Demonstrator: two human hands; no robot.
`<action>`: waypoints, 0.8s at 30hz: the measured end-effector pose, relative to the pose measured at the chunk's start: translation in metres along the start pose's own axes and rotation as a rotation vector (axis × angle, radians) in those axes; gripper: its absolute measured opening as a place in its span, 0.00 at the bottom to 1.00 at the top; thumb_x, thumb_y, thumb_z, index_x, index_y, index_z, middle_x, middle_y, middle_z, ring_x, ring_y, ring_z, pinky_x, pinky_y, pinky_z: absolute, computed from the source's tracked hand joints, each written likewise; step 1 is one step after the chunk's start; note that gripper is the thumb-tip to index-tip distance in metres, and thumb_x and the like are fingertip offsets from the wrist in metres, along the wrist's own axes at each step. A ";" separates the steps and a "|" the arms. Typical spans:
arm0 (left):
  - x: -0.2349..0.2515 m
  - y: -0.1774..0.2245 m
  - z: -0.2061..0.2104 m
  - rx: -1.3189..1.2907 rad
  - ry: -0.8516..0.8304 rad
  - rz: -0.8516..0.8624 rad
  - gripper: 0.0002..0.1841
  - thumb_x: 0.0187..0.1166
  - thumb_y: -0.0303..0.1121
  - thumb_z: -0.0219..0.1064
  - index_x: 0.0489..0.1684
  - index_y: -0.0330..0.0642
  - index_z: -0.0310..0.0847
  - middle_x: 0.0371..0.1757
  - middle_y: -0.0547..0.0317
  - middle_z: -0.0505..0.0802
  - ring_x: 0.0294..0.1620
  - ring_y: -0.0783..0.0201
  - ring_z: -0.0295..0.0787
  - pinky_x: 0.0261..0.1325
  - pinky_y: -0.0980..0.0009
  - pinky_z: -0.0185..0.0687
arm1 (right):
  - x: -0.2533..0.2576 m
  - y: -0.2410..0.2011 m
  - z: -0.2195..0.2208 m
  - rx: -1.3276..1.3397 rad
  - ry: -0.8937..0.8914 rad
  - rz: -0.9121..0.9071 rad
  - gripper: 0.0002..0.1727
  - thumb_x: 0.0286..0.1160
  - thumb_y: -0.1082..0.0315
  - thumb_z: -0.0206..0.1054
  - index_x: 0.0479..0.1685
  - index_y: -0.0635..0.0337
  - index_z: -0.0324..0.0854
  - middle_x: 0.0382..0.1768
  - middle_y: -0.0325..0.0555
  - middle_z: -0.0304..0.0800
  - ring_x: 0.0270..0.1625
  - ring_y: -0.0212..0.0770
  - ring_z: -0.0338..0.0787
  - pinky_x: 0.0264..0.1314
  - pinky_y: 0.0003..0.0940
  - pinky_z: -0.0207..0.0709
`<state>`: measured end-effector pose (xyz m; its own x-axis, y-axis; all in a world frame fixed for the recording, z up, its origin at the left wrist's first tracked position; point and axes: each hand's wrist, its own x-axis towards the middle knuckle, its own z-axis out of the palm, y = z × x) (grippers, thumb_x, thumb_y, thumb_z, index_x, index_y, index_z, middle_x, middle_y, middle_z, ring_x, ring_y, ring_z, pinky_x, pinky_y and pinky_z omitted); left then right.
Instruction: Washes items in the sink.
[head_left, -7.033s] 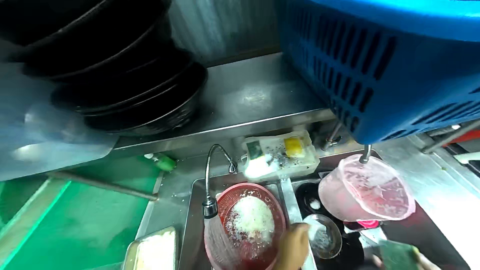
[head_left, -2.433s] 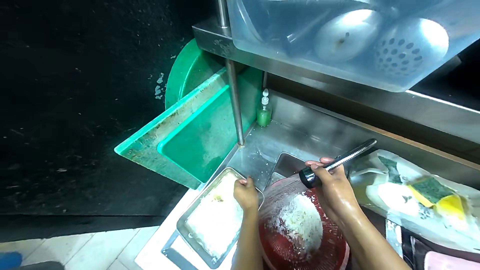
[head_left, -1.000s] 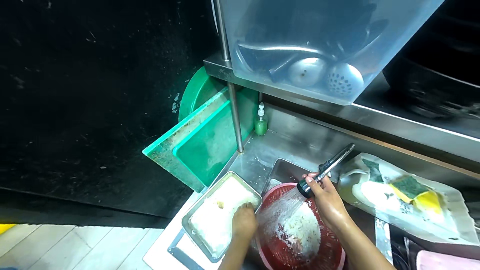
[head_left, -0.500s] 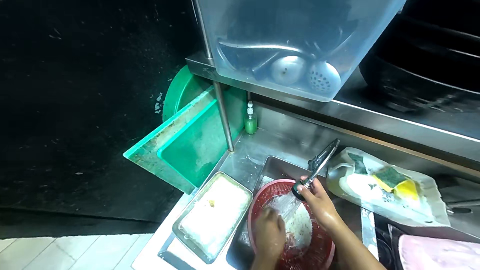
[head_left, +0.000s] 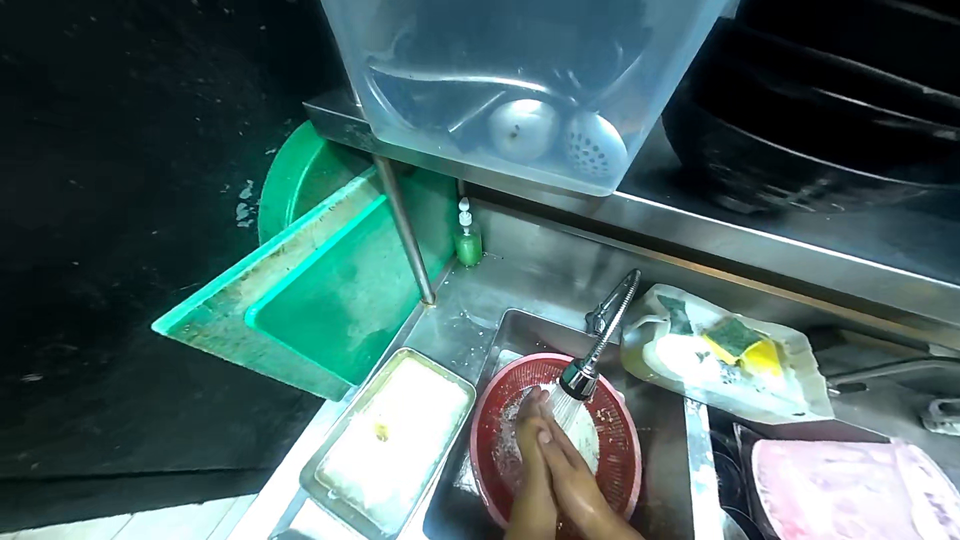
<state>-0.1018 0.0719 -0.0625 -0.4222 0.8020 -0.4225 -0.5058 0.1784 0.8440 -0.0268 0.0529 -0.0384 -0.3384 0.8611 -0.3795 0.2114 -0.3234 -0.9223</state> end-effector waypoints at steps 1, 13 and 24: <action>-0.005 0.002 0.002 -0.017 0.002 -0.035 0.24 0.93 0.30 0.42 0.82 0.26 0.67 0.84 0.38 0.75 0.84 0.54 0.69 0.87 0.61 0.62 | 0.006 0.001 0.000 0.008 -0.010 0.018 0.38 0.89 0.45 0.49 0.90 0.61 0.62 0.89 0.50 0.65 0.90 0.38 0.66 0.93 0.40 0.59; -0.019 -0.005 0.020 -0.337 0.000 -0.336 0.13 0.90 0.30 0.56 0.61 0.29 0.80 0.49 0.45 0.92 0.50 0.58 0.90 0.56 0.61 0.87 | 0.051 0.018 -0.027 0.662 0.141 0.249 0.20 0.94 0.58 0.45 0.50 0.60 0.81 0.31 0.47 0.90 0.32 0.38 0.89 0.34 0.35 0.85; 0.021 0.006 0.018 0.031 -0.188 -0.207 0.14 0.88 0.33 0.59 0.55 0.31 0.85 0.51 0.47 0.93 0.54 0.59 0.90 0.62 0.60 0.86 | 0.048 0.011 -0.040 0.303 0.113 0.291 0.16 0.95 0.62 0.45 0.54 0.62 0.76 0.33 0.46 0.88 0.34 0.38 0.89 0.38 0.37 0.87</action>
<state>-0.1003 0.1000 -0.0600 -0.1643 0.8379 -0.5205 -0.5424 0.3640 0.7571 -0.0035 0.1062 -0.0641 -0.1986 0.7490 -0.6321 -0.0011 -0.6452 -0.7640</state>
